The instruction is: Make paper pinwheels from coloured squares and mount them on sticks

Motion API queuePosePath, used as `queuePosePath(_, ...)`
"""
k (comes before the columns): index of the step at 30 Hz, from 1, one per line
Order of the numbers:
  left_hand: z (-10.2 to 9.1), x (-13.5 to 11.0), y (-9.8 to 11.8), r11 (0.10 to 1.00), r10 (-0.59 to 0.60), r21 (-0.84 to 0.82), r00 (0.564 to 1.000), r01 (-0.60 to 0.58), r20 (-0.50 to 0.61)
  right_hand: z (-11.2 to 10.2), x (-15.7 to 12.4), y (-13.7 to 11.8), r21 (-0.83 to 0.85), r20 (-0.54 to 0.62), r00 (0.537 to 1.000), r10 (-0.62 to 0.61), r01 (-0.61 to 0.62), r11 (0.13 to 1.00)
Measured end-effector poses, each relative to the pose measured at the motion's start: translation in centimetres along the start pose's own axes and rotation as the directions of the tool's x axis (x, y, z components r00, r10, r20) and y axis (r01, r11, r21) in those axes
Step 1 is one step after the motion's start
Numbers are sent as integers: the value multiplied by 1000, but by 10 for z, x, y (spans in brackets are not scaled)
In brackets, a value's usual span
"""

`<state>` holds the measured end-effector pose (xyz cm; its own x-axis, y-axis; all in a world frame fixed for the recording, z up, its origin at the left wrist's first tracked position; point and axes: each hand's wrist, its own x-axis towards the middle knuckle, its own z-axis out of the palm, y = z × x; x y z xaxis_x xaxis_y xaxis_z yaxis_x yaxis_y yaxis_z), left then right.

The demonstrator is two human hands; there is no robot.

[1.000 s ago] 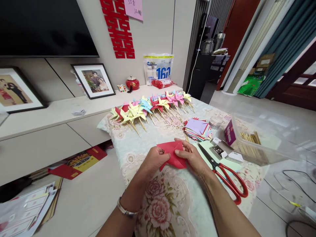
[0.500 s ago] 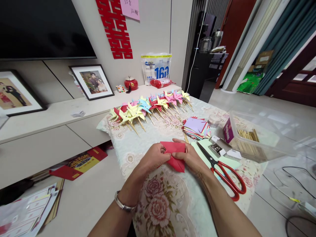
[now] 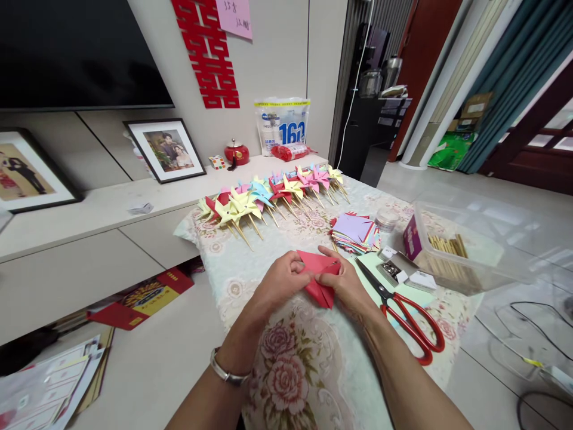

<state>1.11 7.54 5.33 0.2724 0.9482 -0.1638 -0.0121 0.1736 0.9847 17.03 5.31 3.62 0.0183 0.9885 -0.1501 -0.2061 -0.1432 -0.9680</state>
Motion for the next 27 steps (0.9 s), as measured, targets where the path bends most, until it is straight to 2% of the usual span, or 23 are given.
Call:
queuePosePath(2, 6, -1, 3, 990, -34, -141, 992, 17, -119, 0, 0, -2, 12, -70, 997, -38, 39, 999)
queuePosePath(4, 13, -2, 1, 955, -75, -298, 966, -3, -248, 0, 0, -4, 37, -149, 986, -70, 77, 996)
queuePosePath(5, 18, -2, -1, 934, -105, -357, 956, -1, -276, 1, 0, -5, 48, -183, 979, -86, 97, 994)
queuePosePath(6, 24, -3, -4, 909, -123, -417, 952, -5, -280, 1, 1, -5, 54, -211, 972, -103, 116, 992)
queuePosePath(8, 35, -5, -10, 860, -137, -510, 968, 10, -211, 0, 2, -5, 55, -249, 959, -137, 155, 986)
queuePosePath(10, 47, -7, -13, 834, -91, -552, 986, -3, -143, 0, 3, -3, 48, -271, 947, -171, 190, 981)
queuePosePath(13, 58, -8, -15, 807, 2, -586, 993, -72, -119, 1, 4, 0, 21, -286, 936, -203, 218, 976)
queuePosePath(17, 59, -5, -16, 789, 41, -600, 985, -134, -166, 3, 4, 4, 7, -286, 931, -228, 240, 971)
queuePosePath(27, 52, -5, -24, 783, -27, -613, 978, -107, -206, 3, 8, 15, 5, -260, 930, -259, 270, 963)
